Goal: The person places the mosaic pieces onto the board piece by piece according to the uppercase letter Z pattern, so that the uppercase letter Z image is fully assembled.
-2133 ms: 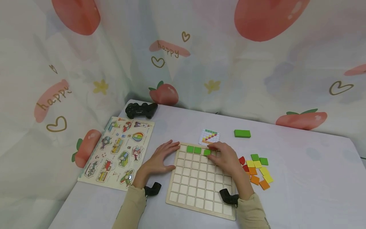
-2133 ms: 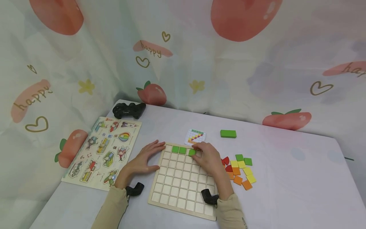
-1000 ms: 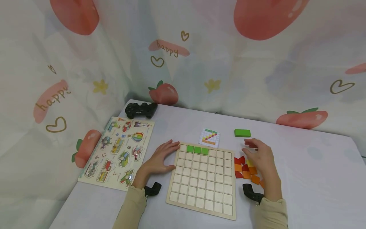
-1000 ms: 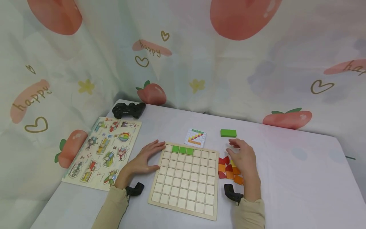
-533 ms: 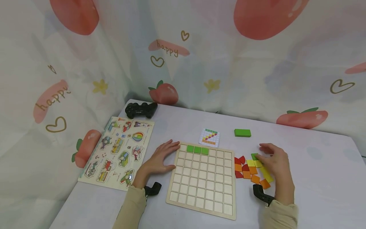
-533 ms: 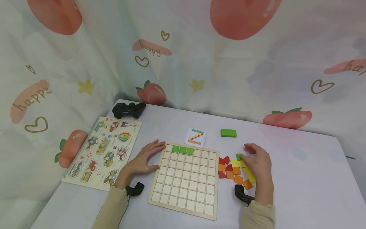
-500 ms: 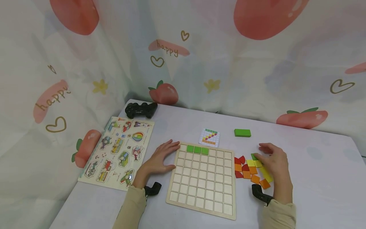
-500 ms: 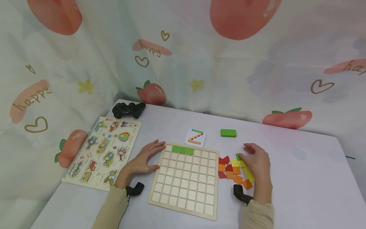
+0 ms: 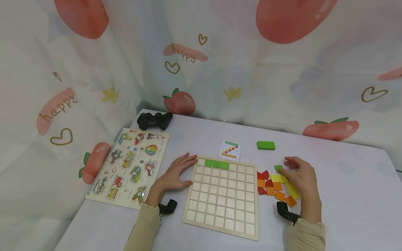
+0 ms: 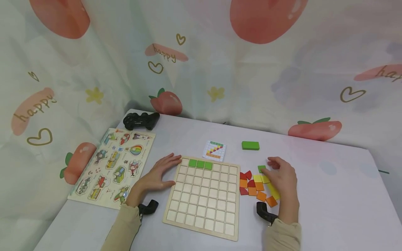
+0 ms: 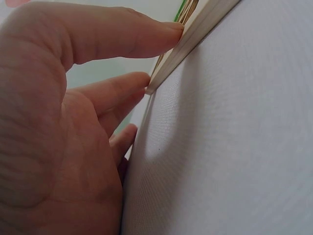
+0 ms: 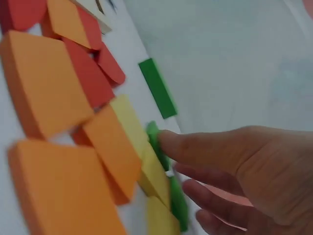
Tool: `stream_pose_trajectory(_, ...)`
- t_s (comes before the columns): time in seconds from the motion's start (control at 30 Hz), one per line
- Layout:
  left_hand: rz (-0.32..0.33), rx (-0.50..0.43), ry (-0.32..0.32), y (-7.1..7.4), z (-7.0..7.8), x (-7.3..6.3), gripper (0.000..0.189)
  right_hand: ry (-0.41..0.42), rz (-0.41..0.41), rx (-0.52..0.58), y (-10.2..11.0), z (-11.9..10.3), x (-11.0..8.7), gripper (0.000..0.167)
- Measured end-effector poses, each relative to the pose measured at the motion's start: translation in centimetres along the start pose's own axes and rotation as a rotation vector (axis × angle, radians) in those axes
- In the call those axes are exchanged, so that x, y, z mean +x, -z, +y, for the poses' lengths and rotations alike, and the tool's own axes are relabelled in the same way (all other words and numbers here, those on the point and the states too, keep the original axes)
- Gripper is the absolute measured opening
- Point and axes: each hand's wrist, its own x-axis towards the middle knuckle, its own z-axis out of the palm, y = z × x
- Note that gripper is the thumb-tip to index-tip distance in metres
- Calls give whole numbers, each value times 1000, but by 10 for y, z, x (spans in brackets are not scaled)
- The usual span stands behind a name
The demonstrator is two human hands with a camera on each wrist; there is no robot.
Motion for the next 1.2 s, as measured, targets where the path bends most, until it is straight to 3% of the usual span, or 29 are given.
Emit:
stream_pose_trajectory(0.13,2,2,0,0,0,0,78,-25,43,-5,-7,-3,2,52)
stream_pose_trajectory(0.37,0,6,-1,0,0,-1,78,76,-88,10,-3,-2,1,50)
stream_pose_trajectory(0.73,-2,6,6,0,1,0,77,97,-6,-22,-12,-5,2,50)
stream_pose_trajectory(0.97,-2,7,2,1,2,2,78,93,-13,-13,-16,-8,3,49)
stream_pose_trajectory(1.2,-7,-10,33,1,5,0,78,162,-17,15,-20,-15,2,50)
